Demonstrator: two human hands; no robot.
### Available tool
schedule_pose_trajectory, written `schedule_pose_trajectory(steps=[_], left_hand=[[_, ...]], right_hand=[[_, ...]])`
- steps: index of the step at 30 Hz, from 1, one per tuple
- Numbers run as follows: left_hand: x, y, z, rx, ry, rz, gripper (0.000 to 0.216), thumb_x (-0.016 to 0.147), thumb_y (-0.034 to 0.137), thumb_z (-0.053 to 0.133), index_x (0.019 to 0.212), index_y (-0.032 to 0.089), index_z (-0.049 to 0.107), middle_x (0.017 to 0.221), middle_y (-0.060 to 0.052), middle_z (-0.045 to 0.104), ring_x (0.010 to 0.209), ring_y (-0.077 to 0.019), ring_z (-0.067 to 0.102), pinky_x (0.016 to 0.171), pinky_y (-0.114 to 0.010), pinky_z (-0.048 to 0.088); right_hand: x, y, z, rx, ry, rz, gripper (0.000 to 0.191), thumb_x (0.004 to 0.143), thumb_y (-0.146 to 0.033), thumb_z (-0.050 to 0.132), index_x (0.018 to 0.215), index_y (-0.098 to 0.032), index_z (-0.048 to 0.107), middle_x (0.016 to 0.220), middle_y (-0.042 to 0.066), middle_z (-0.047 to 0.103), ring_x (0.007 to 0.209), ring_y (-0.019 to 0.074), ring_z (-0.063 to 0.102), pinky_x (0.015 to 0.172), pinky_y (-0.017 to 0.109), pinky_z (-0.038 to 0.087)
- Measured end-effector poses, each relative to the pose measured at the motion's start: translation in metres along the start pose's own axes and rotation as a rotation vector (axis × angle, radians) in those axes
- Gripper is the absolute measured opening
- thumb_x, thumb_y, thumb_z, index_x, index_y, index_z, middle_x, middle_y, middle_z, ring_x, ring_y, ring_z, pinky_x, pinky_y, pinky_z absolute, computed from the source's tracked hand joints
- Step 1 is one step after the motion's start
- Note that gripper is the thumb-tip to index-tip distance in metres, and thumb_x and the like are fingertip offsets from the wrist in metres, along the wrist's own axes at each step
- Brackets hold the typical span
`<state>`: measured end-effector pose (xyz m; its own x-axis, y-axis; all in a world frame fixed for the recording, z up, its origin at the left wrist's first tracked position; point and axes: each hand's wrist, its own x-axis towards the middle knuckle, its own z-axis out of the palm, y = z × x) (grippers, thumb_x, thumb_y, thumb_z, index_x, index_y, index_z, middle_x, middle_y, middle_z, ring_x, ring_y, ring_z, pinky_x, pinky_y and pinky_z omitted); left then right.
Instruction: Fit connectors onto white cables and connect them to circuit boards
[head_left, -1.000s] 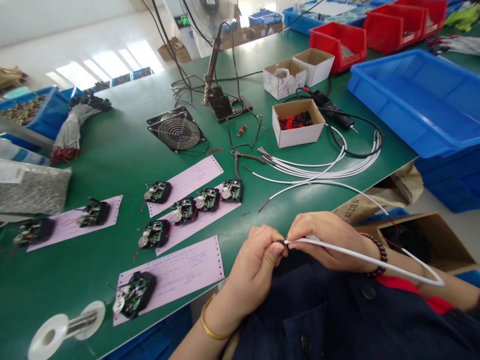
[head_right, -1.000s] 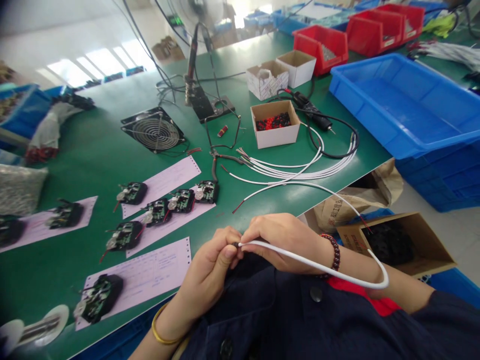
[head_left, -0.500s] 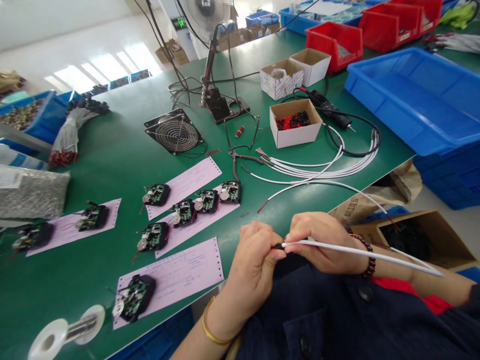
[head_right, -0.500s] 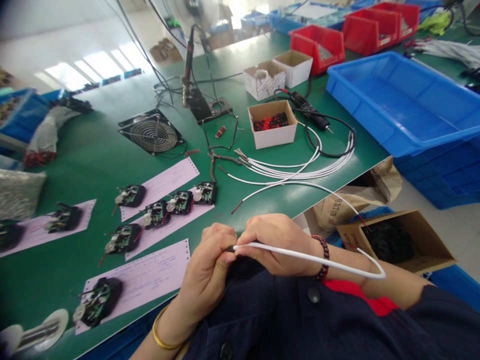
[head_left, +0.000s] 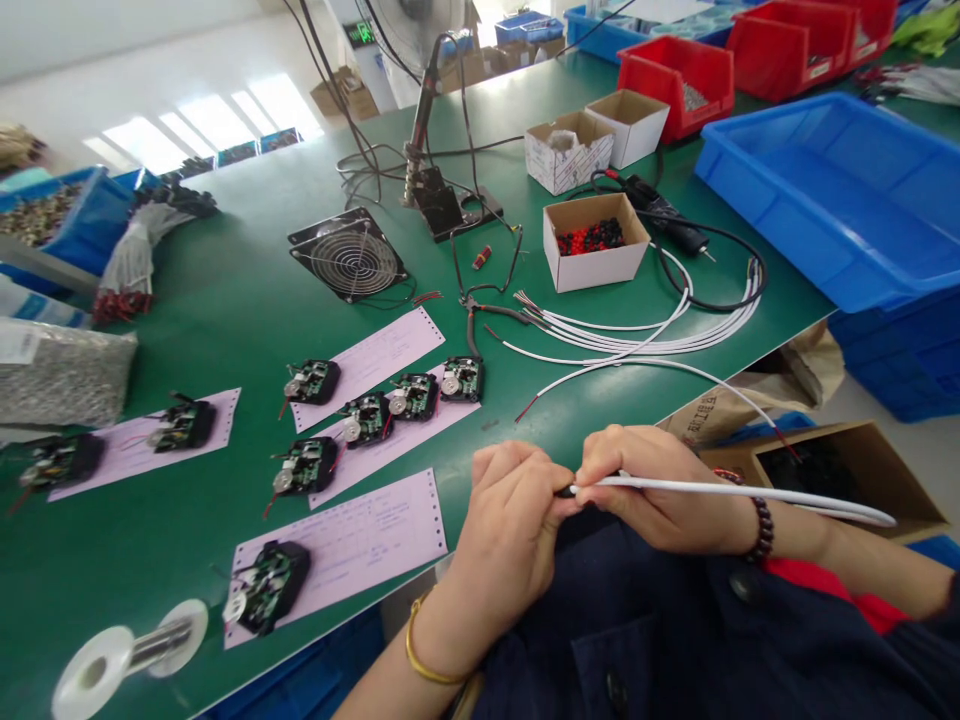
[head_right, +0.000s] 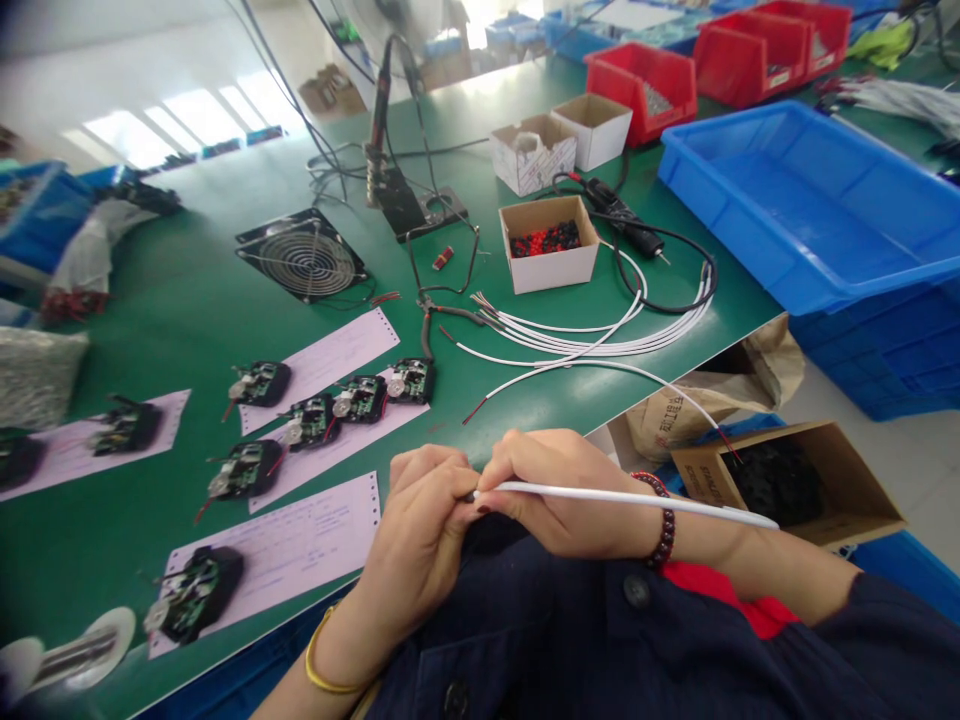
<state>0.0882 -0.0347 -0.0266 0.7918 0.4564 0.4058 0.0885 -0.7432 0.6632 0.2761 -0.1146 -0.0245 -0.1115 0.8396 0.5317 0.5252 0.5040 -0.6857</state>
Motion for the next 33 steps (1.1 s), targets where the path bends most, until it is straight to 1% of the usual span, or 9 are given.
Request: schedule_pose_trajectory(steps=[3, 5, 12, 16, 19, 22, 26, 30, 33], left_hand=[[-0.001, 0.001, 0.001, -0.155, -0.054, -0.021, 0.042, 0.113, 0.043, 0.030, 0.091, 0.019, 0.056, 0.079, 0.000, 0.060, 0.084, -0.0173, 0.053, 0.082, -0.033, 0.033], [0.000, 0.002, 0.001, -0.170, -0.046, -0.025, 0.042, 0.113, 0.044, 0.031, 0.089, 0.019, 0.056, 0.080, 0.000, 0.060, 0.082, -0.0170, 0.053, 0.080, -0.033, 0.033], [0.000, 0.010, -0.004, 0.211, 0.109, 0.049, 0.026, 0.111, 0.031, 0.045, 0.092, 0.019, 0.059, 0.079, 0.000, 0.065, 0.089, -0.0174, 0.059, 0.085, -0.033, 0.034], [-0.001, 0.016, -0.009, 0.383, 0.087, 0.115, 0.014, 0.109, 0.022, 0.051, 0.100, 0.018, 0.061, 0.083, 0.000, 0.071, 0.097, -0.0193, 0.062, 0.087, -0.034, 0.034], [0.000, 0.018, -0.011, 0.412, 0.067, 0.114, 0.008, 0.107, 0.020, 0.055, 0.103, 0.018, 0.062, 0.087, 0.000, 0.072, 0.099, -0.0198, 0.062, 0.088, -0.035, 0.033], [0.005, 0.015, -0.008, 0.206, 0.047, 0.008, 0.019, 0.108, 0.032, 0.054, 0.096, 0.020, 0.062, 0.084, 0.001, 0.069, 0.088, -0.0173, 0.061, 0.083, -0.033, 0.033], [0.004, 0.010, -0.005, -0.191, -0.120, -0.168, 0.039, 0.110, 0.047, 0.041, 0.088, 0.021, 0.060, 0.078, 0.002, 0.062, 0.075, -0.0160, 0.054, 0.076, -0.032, 0.034], [-0.002, 0.009, -0.004, -0.481, -0.223, -0.267, 0.041, 0.113, 0.045, 0.031, 0.094, 0.022, 0.060, 0.087, 0.000, 0.059, 0.082, -0.0167, 0.053, 0.082, -0.032, 0.037], [-0.002, 0.011, -0.004, -0.473, -0.182, -0.257, 0.036, 0.113, 0.039, 0.033, 0.093, 0.022, 0.056, 0.086, 0.000, 0.058, 0.081, -0.0167, 0.052, 0.081, -0.032, 0.038]], right_hand=[[-0.001, 0.003, -0.003, -0.009, -0.072, -0.064, 0.025, 0.113, -0.032, 0.041, 0.098, -0.020, 0.056, 0.080, 0.002, 0.065, 0.072, 0.0133, 0.061, 0.068, 0.024, 0.048], [-0.001, 0.004, -0.005, -0.017, -0.097, -0.079, 0.024, 0.113, -0.031, 0.041, 0.098, -0.020, 0.056, 0.080, 0.002, 0.065, 0.072, 0.0138, 0.060, 0.067, 0.025, 0.048], [-0.003, -0.001, -0.002, -0.064, -0.009, -0.010, 0.026, 0.113, -0.034, 0.042, 0.097, -0.019, 0.057, 0.078, 0.000, 0.064, 0.069, 0.0123, 0.060, 0.065, 0.023, 0.046], [-0.004, -0.007, -0.004, -0.065, -0.013, 0.049, 0.023, 0.112, -0.033, 0.044, 0.097, -0.020, 0.056, 0.078, 0.000, 0.063, 0.066, 0.0120, 0.058, 0.062, 0.023, 0.045], [-0.005, -0.010, -0.006, -0.047, -0.014, 0.111, 0.021, 0.111, -0.031, 0.047, 0.096, -0.020, 0.057, 0.078, 0.000, 0.062, 0.065, 0.0116, 0.058, 0.061, 0.023, 0.045], [-0.006, -0.008, -0.005, -0.007, 0.033, 0.100, 0.021, 0.111, -0.032, 0.047, 0.096, -0.020, 0.057, 0.076, -0.001, 0.062, 0.064, 0.0115, 0.058, 0.060, 0.023, 0.044], [-0.010, 0.000, -0.003, 0.086, 0.046, 0.020, 0.017, 0.110, -0.032, 0.049, 0.099, -0.021, 0.056, 0.074, -0.001, 0.063, 0.065, 0.0119, 0.060, 0.064, 0.023, 0.046], [-0.010, 0.004, -0.004, 0.127, 0.010, -0.042, 0.015, 0.110, -0.031, 0.050, 0.100, -0.022, 0.055, 0.077, -0.001, 0.064, 0.066, 0.0110, 0.059, 0.064, 0.021, 0.048], [-0.007, 0.004, -0.005, 0.102, 0.015, -0.078, 0.012, 0.110, -0.028, 0.050, 0.100, -0.022, 0.055, 0.079, 0.000, 0.064, 0.067, 0.0118, 0.059, 0.065, 0.022, 0.049]])
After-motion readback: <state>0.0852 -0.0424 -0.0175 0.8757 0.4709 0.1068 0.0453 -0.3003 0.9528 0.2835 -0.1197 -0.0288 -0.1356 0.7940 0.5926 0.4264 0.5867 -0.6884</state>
